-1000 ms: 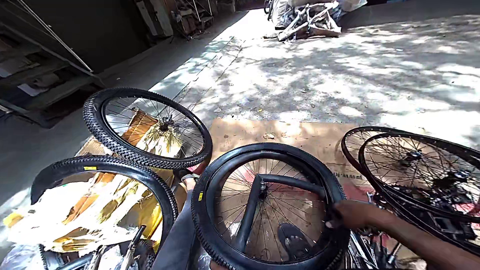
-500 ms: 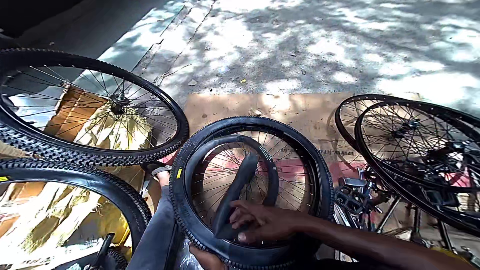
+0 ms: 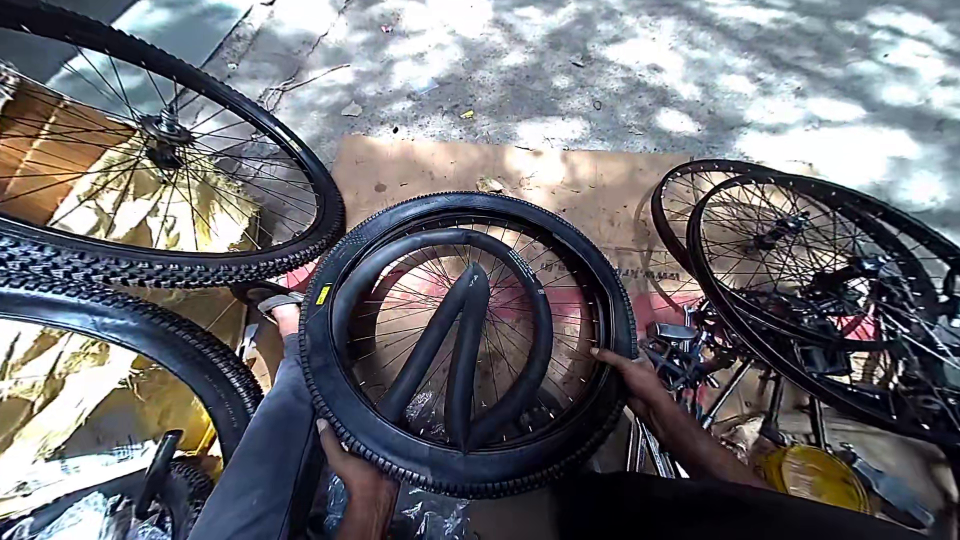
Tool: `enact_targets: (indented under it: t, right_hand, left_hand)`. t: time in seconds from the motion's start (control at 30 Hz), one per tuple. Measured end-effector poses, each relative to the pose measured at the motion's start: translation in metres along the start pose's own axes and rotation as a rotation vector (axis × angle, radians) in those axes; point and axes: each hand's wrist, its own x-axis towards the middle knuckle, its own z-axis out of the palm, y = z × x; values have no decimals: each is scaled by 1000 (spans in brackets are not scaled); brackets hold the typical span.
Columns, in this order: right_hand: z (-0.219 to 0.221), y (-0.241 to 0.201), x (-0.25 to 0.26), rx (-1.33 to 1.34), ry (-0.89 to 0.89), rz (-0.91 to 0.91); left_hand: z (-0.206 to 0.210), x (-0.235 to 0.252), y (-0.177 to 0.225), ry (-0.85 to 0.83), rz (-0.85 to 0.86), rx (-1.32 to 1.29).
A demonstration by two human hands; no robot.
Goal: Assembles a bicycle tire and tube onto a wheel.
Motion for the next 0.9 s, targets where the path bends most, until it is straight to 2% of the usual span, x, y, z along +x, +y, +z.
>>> enact_targets:
  t: [0.1,0.23,0.47,0.63,0.73,0.83,0.9]
  right_hand:
    - [-11,18,13,98,-75,48]
    - [-12,24,4,196,-84,63]
    - [-17,33,-9,214,-90,28]
    - [2,14,3,223,-26,118]
    - [11,0,7,10,109,97]
    - [0,-16,31,-469,183,-183]
    - [1,-42,58,-843,149,-335]
  left_hand:
    - [-5,-11,-4,-131,-53,31]
    - [-1,-7,-11,-81,-5,92]
    - [-6,4,-17,-16,73,213]
    - [3,18,0,5,-51,303]
    - [5,22,6,7,-105,316]
    - [-1,28,11,-20,-129,314]
    - [-6,44,19,-63,-139,322]
